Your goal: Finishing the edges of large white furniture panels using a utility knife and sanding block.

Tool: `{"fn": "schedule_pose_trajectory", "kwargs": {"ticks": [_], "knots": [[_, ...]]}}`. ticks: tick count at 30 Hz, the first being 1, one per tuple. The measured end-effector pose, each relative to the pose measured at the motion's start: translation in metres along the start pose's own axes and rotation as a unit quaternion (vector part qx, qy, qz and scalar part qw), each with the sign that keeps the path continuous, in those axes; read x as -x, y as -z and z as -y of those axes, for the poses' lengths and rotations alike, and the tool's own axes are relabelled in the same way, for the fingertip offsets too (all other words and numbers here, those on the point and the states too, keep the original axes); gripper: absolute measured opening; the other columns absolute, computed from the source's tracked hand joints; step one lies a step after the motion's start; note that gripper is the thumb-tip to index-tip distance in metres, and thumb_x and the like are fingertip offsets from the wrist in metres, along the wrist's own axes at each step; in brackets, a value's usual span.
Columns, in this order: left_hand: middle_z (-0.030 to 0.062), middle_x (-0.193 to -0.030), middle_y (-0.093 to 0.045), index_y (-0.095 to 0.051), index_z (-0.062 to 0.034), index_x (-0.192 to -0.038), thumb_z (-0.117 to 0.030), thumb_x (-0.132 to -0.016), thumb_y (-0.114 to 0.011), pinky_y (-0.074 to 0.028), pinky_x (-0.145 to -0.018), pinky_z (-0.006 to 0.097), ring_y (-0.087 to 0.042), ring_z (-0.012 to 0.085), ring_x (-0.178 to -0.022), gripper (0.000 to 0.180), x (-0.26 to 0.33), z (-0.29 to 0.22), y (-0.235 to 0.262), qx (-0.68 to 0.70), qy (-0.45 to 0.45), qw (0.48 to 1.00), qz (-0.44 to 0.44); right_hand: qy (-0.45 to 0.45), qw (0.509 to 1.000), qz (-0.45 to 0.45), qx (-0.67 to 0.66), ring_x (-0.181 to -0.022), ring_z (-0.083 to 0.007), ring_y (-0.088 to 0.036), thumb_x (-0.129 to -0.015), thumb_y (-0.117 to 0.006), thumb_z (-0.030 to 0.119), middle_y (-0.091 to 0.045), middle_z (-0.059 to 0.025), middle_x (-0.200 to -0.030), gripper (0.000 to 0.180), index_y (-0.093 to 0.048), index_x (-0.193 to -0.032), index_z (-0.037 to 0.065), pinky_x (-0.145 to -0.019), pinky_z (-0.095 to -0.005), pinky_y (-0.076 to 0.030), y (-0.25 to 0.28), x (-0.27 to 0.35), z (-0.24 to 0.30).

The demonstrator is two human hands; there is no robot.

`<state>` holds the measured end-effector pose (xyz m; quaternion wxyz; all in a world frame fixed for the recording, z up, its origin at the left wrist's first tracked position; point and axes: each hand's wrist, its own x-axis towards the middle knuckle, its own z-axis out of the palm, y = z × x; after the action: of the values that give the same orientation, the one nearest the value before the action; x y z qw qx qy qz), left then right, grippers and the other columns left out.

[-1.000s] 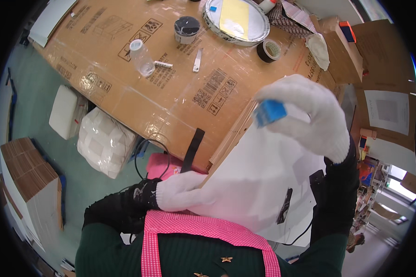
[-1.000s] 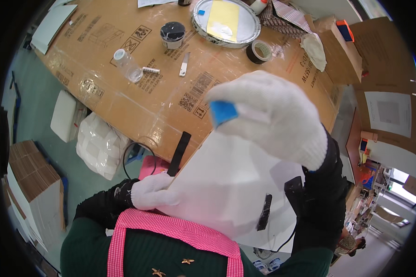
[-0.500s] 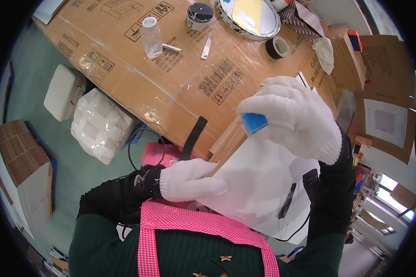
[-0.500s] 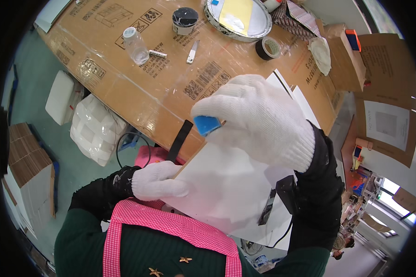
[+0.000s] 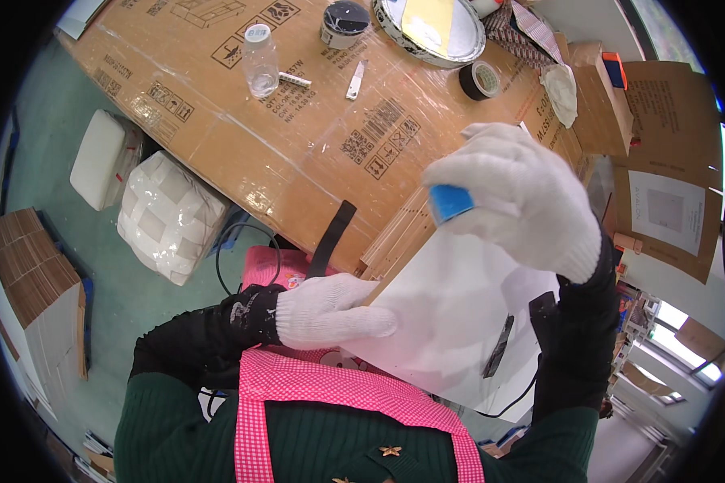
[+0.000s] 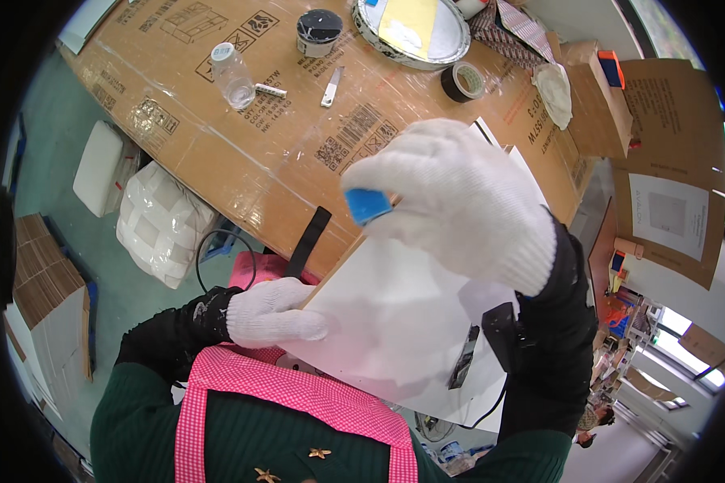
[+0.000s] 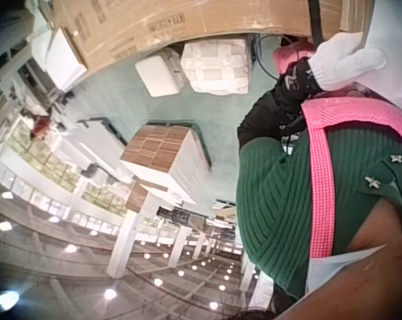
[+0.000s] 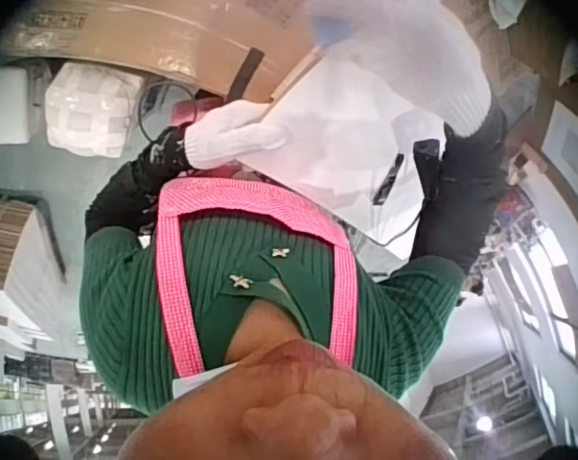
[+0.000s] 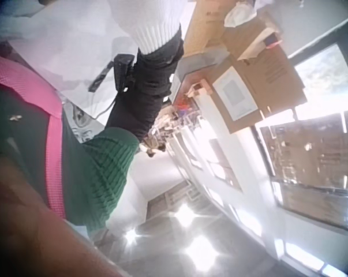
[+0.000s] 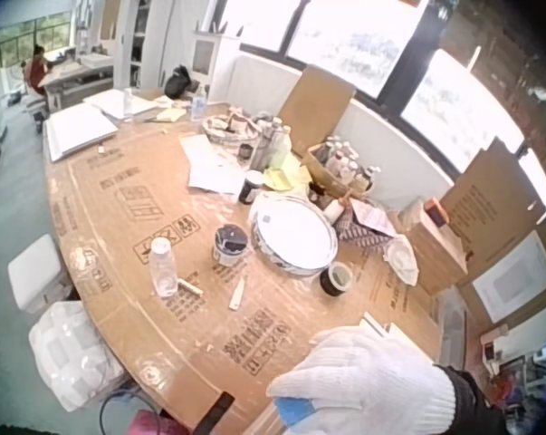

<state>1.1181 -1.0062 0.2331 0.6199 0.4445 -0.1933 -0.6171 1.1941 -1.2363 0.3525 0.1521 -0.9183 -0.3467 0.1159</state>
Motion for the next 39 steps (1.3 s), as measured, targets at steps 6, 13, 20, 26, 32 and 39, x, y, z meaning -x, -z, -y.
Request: {"fn": "schedule_pose_trajectory", "kwargs": {"ticks": [6,13,20,26,32,39], "knots": [[0.0092,-0.095,-0.065,-0.058,0.0045,-0.119,-0.030,-0.096,-0.052,-0.047,-0.076,0.029,-0.057,0.0132,-0.086,0.042,0.004,-0.003,0.000,0.015,-0.009,1.000,-0.004,-0.036,0.998,-0.056,-0.003,-0.087,-0.0279,-0.062,-0.068,-0.073,0.013,-0.065,-0.0066,-0.083,0.027,-0.067,-0.094,0.012,-0.076,-0.0390,-0.050,0.001,0.003,0.000],[0.0167,-0.102,-0.063,-0.056,0.0010,-0.117,-0.043,-0.097,-0.049,-0.046,-0.086,0.034,-0.060,0.0230,-0.094,0.049,0.004,-0.007,0.003,-0.015,0.026,0.999,0.016,-0.018,0.992,-0.108,0.062,-0.088,-0.0210,-0.064,-0.072,-0.072,0.011,-0.067,-0.0068,-0.091,0.034,-0.067,-0.105,0.012,-0.079,-0.0345,-0.050,0.004,0.013,-0.008],[0.0211,-0.112,-0.064,-0.038,-0.0058,-0.143,-0.038,-0.093,-0.052,-0.048,-0.085,0.036,-0.065,0.0277,-0.096,0.060,-0.002,-0.019,0.011,-0.236,-0.072,0.965,-0.082,-0.273,0.862,-0.289,-0.315,-0.094,-0.0113,-0.060,-0.089,-0.061,0.008,-0.065,-0.0073,-0.107,0.031,-0.062,-0.118,-0.004,-0.087,-0.0245,-0.047,0.017,0.080,-0.017],[0.0135,-0.111,-0.062,-0.020,-0.0008,-0.150,-0.044,-0.100,-0.032,-0.046,-0.067,0.021,-0.061,0.0112,-0.078,0.068,-0.020,-0.035,0.020,-0.076,-0.177,0.969,-0.155,-0.299,0.746,-0.374,-0.462,-0.095,-0.0146,-0.062,-0.097,-0.052,0.015,-0.064,-0.0095,-0.106,0.035,-0.055,-0.124,-0.007,-0.085,-0.0293,-0.049,-0.016,0.159,-0.045],[0.0132,-0.118,-0.060,-0.035,0.0059,-0.142,-0.029,-0.103,-0.028,-0.046,-0.082,0.024,-0.061,0.0147,-0.093,0.053,-0.041,-0.040,0.007,0.136,-0.142,0.967,-0.165,-0.268,0.660,-0.422,-0.561,-0.096,-0.0161,-0.059,-0.100,-0.049,0.021,-0.061,-0.0103,-0.108,0.042,-0.048,-0.128,-0.009,-0.082,-0.0306,-0.049,-0.037,0.195,-0.040],[0.0142,-0.143,-0.043,-0.026,0.0060,-0.146,-0.030,-0.089,-0.059,-0.033,-0.107,0.032,-0.042,0.0186,-0.130,0.075,-0.045,-0.042,-0.007,0.033,-0.145,0.979,-0.143,-0.296,0.637,-0.463,-0.540,-0.096,-0.0159,-0.061,-0.099,-0.052,0.022,-0.061,-0.0094,-0.107,0.041,-0.050,-0.126,-0.009,-0.082,-0.0301,-0.049,-0.032,0.202,-0.047]]}}
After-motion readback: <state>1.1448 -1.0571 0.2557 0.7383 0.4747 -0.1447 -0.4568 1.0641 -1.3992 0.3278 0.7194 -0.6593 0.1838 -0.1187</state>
